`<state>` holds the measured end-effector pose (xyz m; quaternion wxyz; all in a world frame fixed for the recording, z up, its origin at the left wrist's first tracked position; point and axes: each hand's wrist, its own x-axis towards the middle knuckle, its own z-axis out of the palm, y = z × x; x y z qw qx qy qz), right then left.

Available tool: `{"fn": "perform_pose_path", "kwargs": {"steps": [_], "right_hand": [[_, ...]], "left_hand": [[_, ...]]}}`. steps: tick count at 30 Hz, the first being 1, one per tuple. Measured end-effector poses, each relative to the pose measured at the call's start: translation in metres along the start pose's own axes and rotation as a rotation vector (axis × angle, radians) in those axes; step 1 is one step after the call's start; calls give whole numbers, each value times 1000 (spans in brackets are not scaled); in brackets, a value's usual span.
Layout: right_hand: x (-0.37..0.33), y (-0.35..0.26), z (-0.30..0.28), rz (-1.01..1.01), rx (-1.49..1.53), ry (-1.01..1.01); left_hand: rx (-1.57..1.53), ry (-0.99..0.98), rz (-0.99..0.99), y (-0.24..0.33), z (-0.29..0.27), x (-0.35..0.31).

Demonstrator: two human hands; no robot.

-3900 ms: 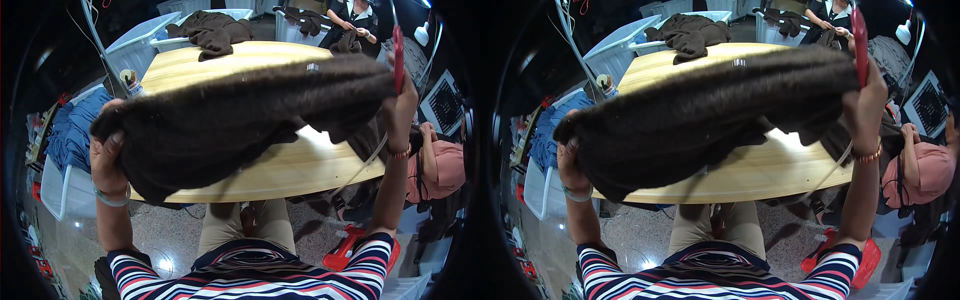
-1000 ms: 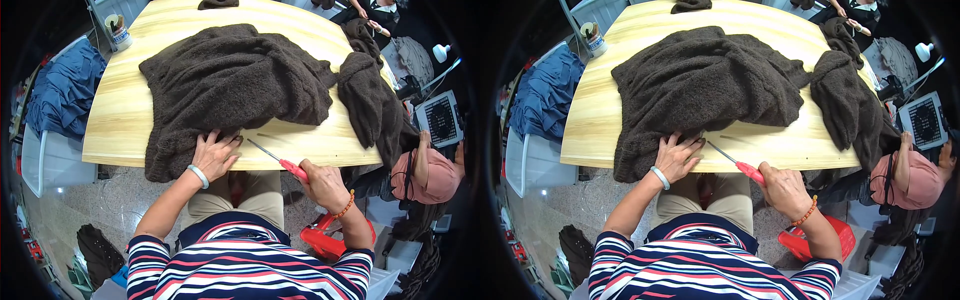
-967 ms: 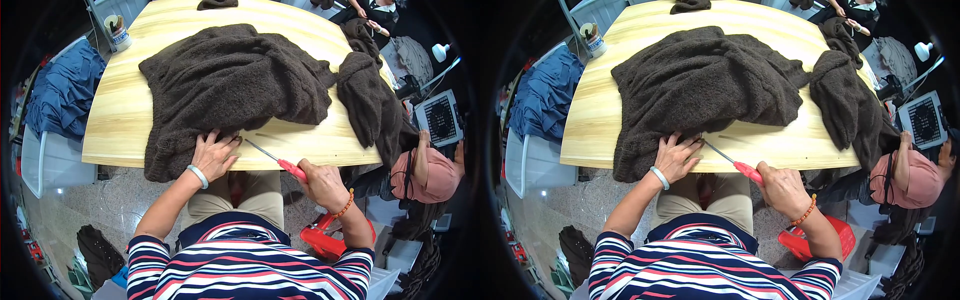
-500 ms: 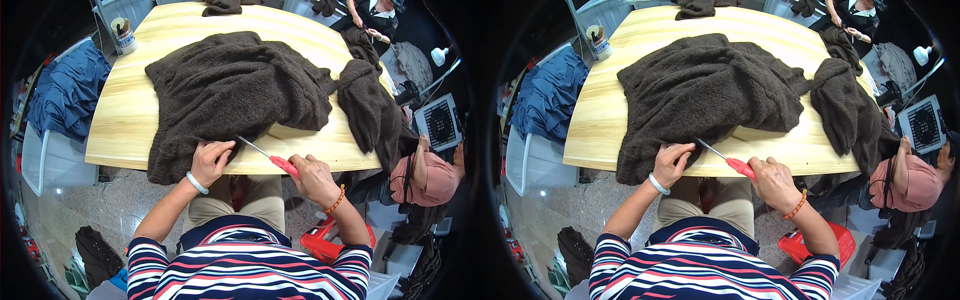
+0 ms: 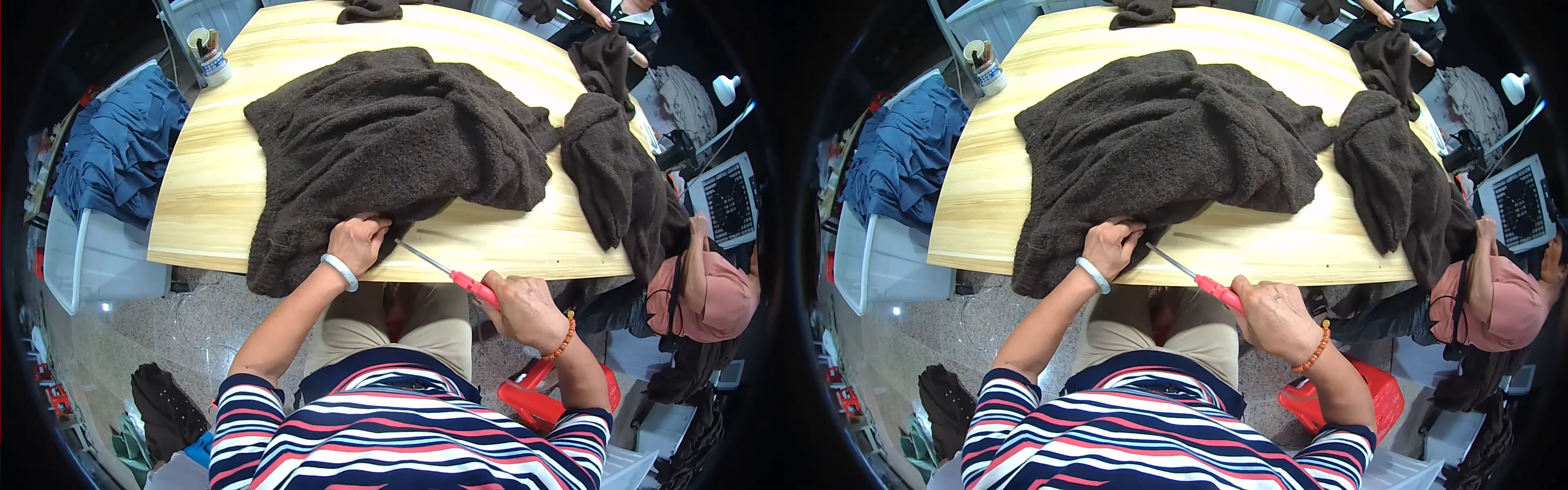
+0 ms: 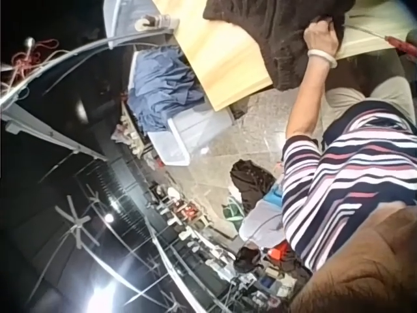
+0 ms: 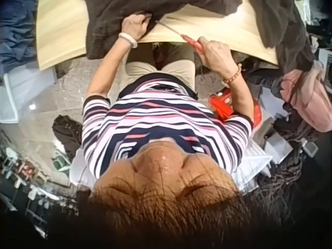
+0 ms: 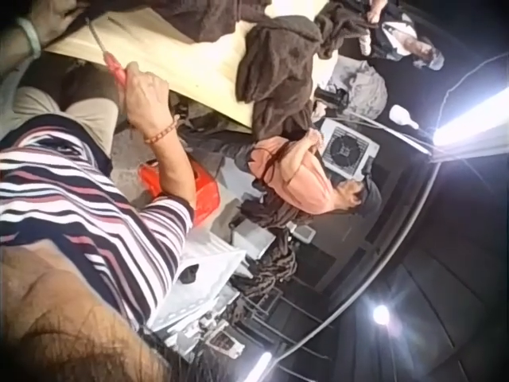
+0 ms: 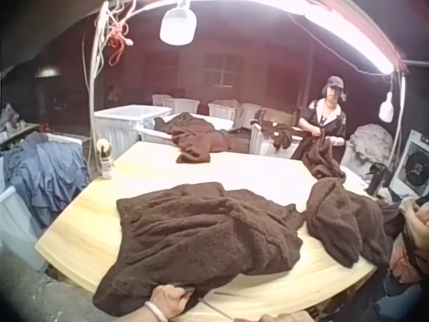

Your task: Trimming loose threads from a brown fleece garment using scissors.

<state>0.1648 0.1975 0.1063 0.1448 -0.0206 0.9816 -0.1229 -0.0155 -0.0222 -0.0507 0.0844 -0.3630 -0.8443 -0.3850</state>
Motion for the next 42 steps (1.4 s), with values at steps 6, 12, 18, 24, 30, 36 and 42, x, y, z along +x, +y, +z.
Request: {"fn": "perform_pose_path", "kwargs": {"steps": [6, 12, 18, 24, 30, 36, 42], "right_hand": [[1, 6, 7, -85, 96, 125], [4, 5, 18, -141, 104, 147], [12, -1, 19, -133, 81, 134], [16, -14, 8, -113, 46, 14], [32, -29, 9, -122, 14, 41], [35, -35, 6, -165, 64, 9], [24, -20, 19, -160, 142, 70]], "left_hand": [[-95, -17, 49, 17, -26, -13], [226, 156, 84, 19, -76, -15], [16, -51, -207, -17, -72, -10], [-58, -109, -296, -27, -66, -15], [-208, -51, -212, -23, -61, -21], [-298, -3, -289, -28, -61, -34], [340, -51, -80, -19, -114, -34]]}}
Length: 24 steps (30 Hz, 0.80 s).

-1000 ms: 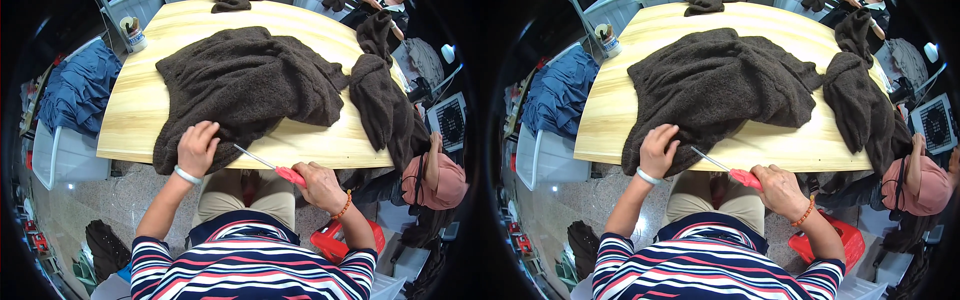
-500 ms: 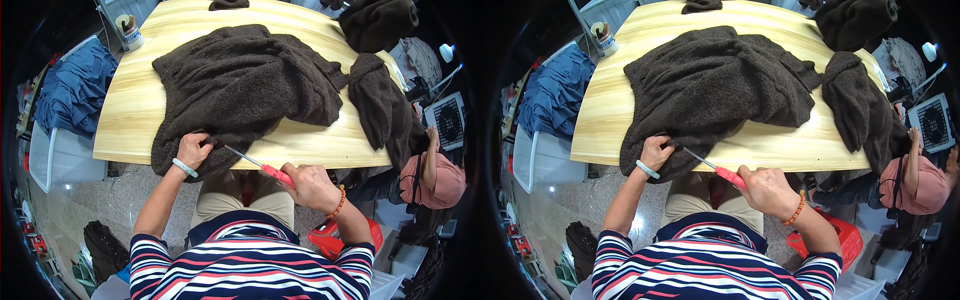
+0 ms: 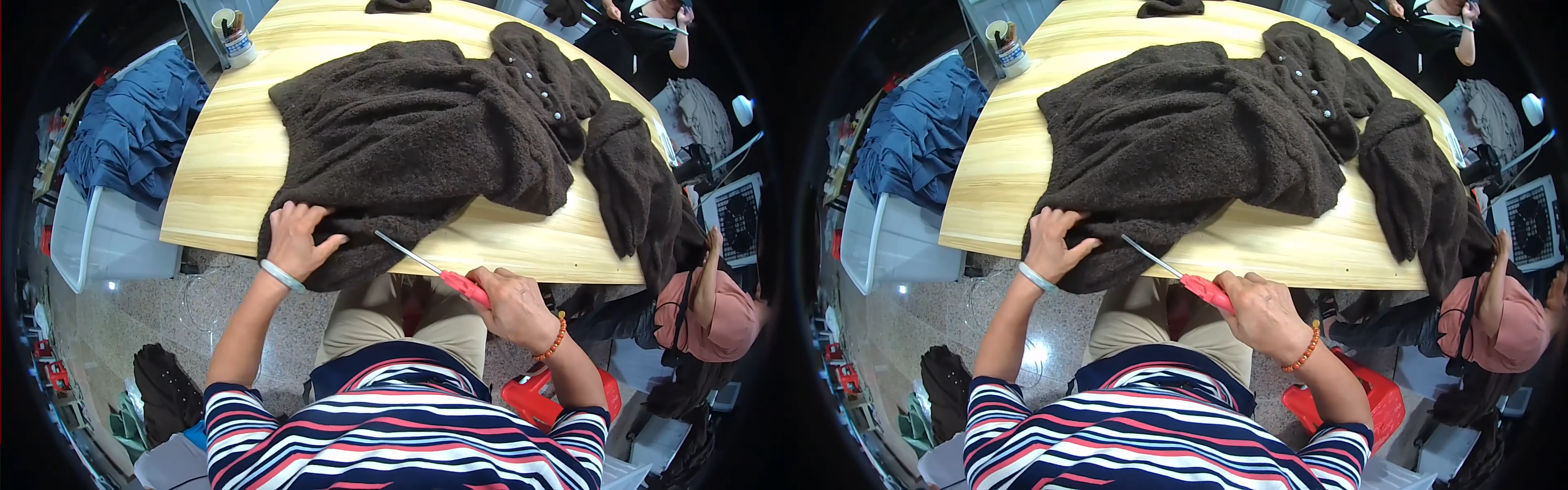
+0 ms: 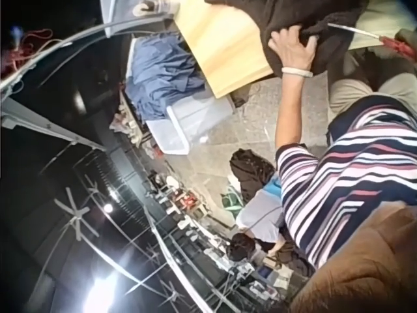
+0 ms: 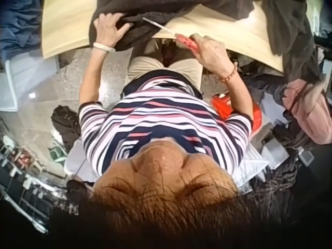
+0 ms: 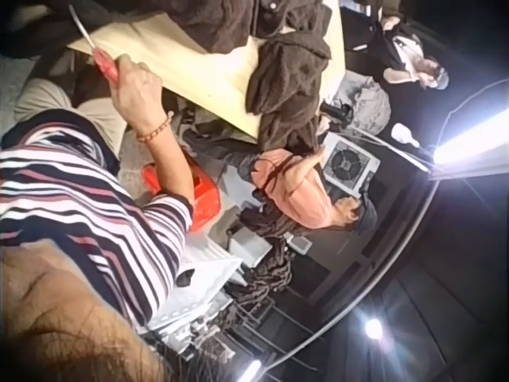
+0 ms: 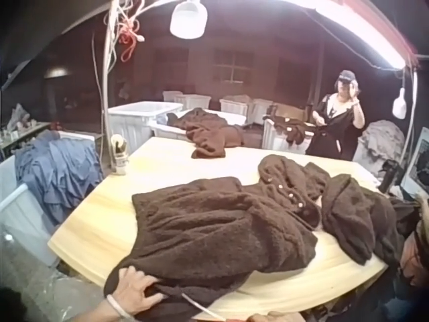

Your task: Trimming loose threads from a brown fleece garment using scissors.

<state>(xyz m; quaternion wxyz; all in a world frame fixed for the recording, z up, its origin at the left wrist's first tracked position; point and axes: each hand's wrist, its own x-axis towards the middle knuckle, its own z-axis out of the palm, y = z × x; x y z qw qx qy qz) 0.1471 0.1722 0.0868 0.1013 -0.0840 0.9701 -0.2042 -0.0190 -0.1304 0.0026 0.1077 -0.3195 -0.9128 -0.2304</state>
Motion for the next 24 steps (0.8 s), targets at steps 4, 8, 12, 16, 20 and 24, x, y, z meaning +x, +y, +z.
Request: {"fn": "perform_pose_path", "kwargs": {"steps": [4, 8, 12, 16, 20, 24], "right_hand": [[0, -5, 2, -3, -19, -6], [6, -10, 4, -38, -21, -8], [10, -16, 4, -48, -45, -14], [10, -19, 3, -32, -60, -17], [12, -22, 2, -32, -78, -56], [14, -24, 3, -55, -81, -57]], "left_hand": [[-108, -130, -106, -25, -13, -7], [-205, -108, -164, -21, -9, -7], [-148, -255, -167, -16, -5, 5], [-217, -384, -252, -13, -8, 9], [-194, -217, -148, -25, 6, -5], [-306, -262, -174, -27, 4, -2]]}}
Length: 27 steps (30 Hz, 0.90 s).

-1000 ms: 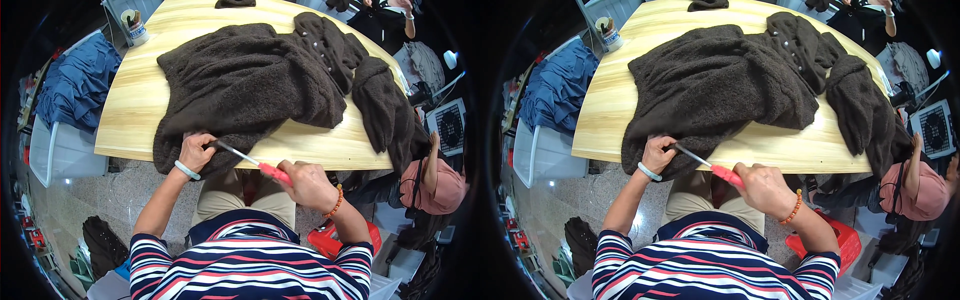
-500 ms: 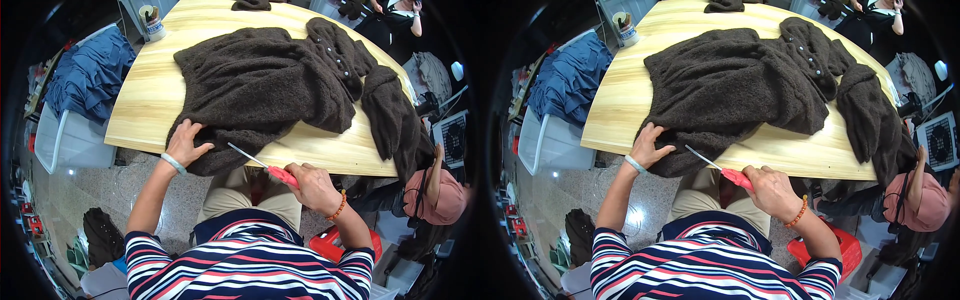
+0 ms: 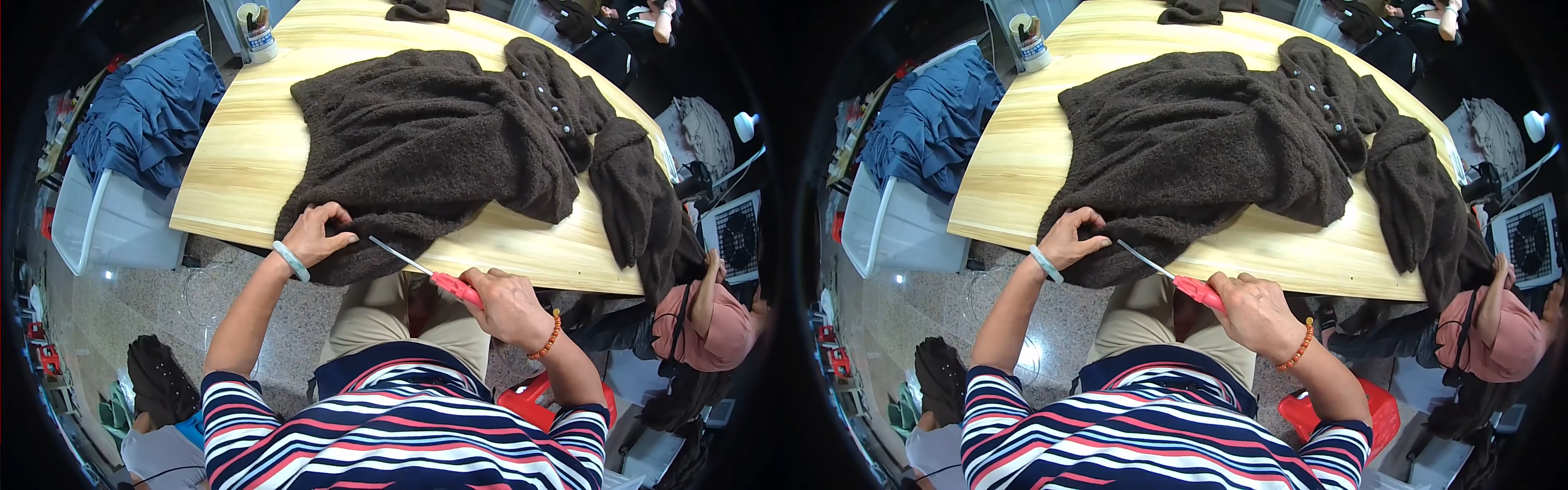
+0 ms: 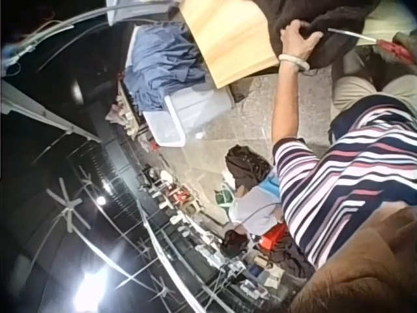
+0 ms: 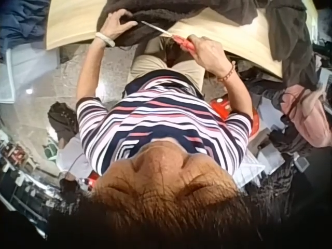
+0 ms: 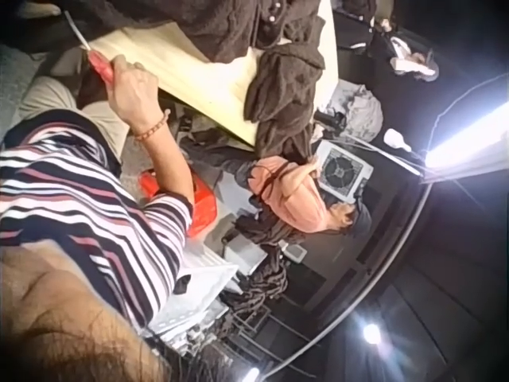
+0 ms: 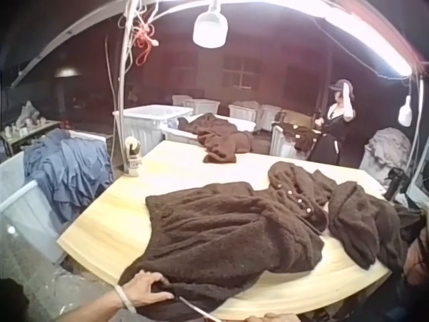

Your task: Trimming loose threads from a brown fleece garment using scissors.

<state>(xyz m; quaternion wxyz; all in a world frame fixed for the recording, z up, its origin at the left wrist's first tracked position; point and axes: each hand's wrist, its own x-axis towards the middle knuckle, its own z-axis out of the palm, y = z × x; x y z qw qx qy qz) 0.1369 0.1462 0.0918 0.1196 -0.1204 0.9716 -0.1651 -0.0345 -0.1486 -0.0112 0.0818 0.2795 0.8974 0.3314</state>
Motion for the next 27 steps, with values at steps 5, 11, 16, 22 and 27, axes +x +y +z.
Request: {"fn": "perform_pose_path", "kwargs": {"steps": [5, 11, 16, 22, 27], "right_hand": [[1, -3, -5, 6, -20, -24], [0, -19, -10, -35, 10, -91], [5, -19, -5, -68, 19, -5], [2, -14, 8, -115, 45, 44], [5, -19, 5, -83, 28, -13]], "left_hand": [[-352, 6, -69, 4, -2, -3], [-375, 75, -31, -8, 9, -12], [-1014, 96, -292, -14, 12, -18], [-1283, 127, -322, -22, 7, -38], [-1301, 83, -341, -15, 6, -60]]}}
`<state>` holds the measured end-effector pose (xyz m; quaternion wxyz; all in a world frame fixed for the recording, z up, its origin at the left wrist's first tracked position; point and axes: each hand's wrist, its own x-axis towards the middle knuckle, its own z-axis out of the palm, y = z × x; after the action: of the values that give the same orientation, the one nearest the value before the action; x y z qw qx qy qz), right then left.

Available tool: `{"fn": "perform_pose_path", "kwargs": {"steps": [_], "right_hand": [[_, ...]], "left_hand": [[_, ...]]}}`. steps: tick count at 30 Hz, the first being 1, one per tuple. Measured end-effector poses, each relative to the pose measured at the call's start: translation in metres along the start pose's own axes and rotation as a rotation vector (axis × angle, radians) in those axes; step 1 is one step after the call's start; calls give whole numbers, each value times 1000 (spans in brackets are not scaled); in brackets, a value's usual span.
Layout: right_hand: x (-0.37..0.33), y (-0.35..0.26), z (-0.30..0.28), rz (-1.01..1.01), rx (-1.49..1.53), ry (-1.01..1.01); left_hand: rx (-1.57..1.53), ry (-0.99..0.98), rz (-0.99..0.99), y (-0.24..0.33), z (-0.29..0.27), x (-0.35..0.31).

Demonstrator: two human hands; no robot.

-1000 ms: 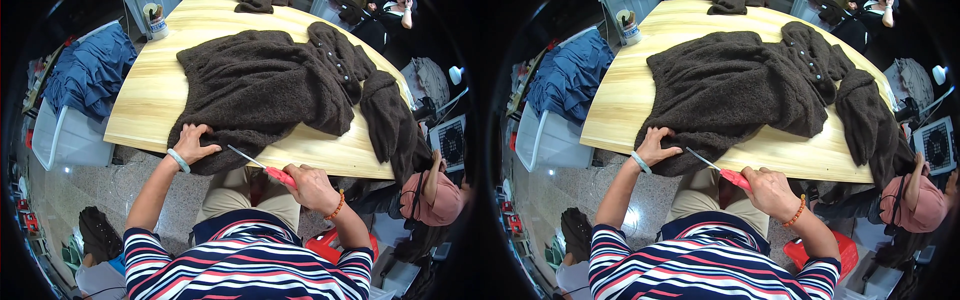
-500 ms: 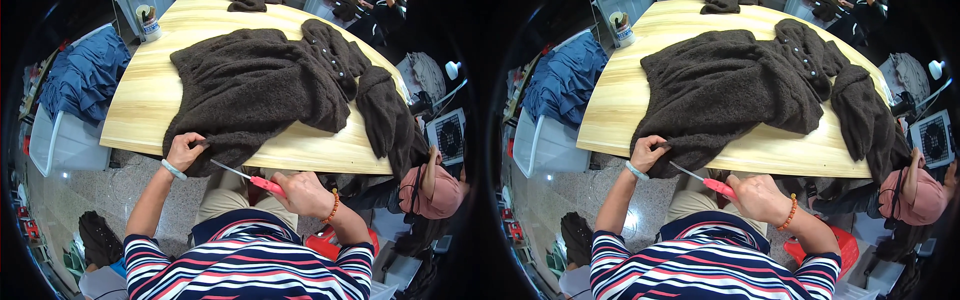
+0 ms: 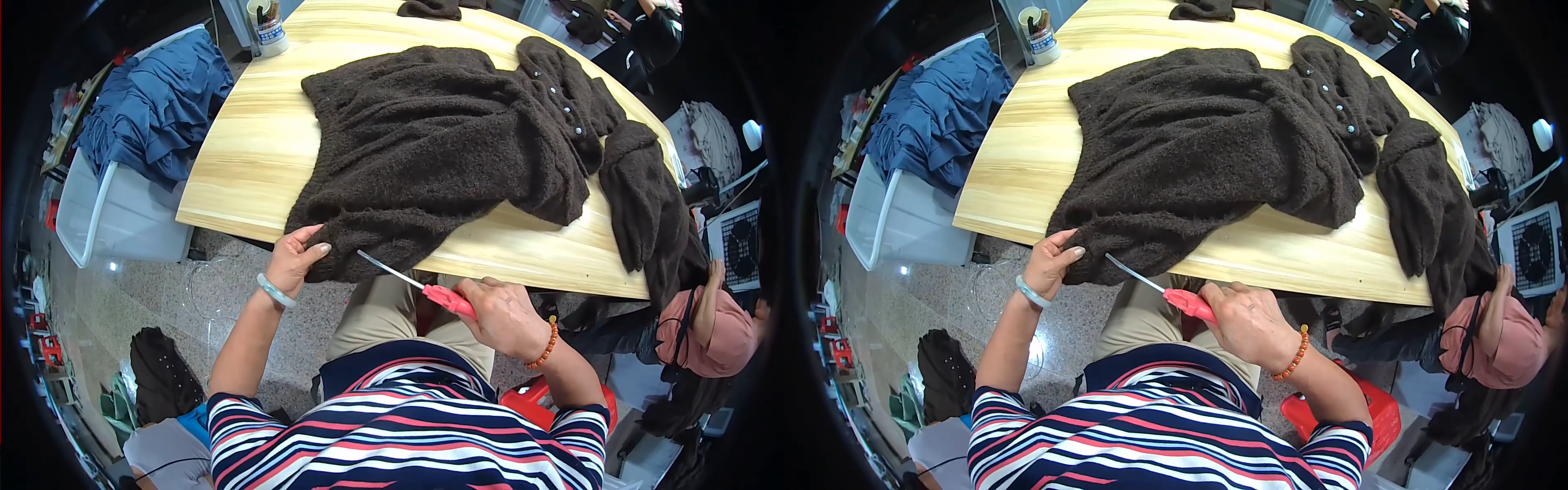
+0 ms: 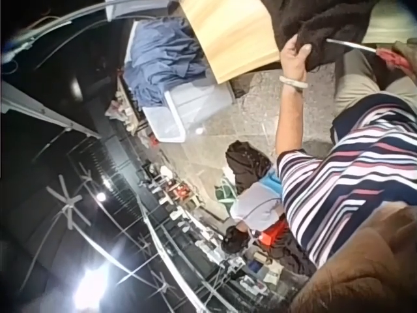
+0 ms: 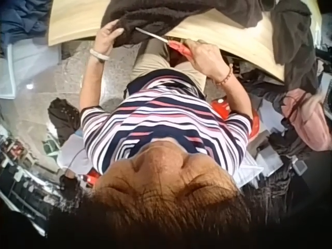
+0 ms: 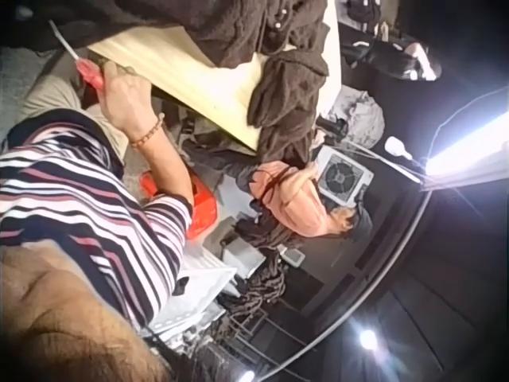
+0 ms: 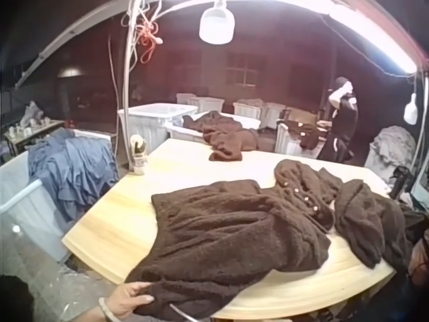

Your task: Trimming loose threads from a brown fleece garment using scissors.

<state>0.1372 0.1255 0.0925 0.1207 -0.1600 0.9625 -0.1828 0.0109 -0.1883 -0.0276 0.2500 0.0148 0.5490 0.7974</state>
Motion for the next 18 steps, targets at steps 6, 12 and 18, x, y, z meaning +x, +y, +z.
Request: {"fn": "perform_pose_path", "kwargs": {"steps": [6, 12, 18], "right_hand": [[7, -14, -2, -33, -21, -84], [15, -17, 0, -61, -16, 10], [16, -9, 5, -112, 37, -2]], "left_hand": [[-54, 77, 1, -8, -3, 6], [-84, 21, -77, 1, 12, 1], [636, 203, 199, 14, 0, -1]]}}
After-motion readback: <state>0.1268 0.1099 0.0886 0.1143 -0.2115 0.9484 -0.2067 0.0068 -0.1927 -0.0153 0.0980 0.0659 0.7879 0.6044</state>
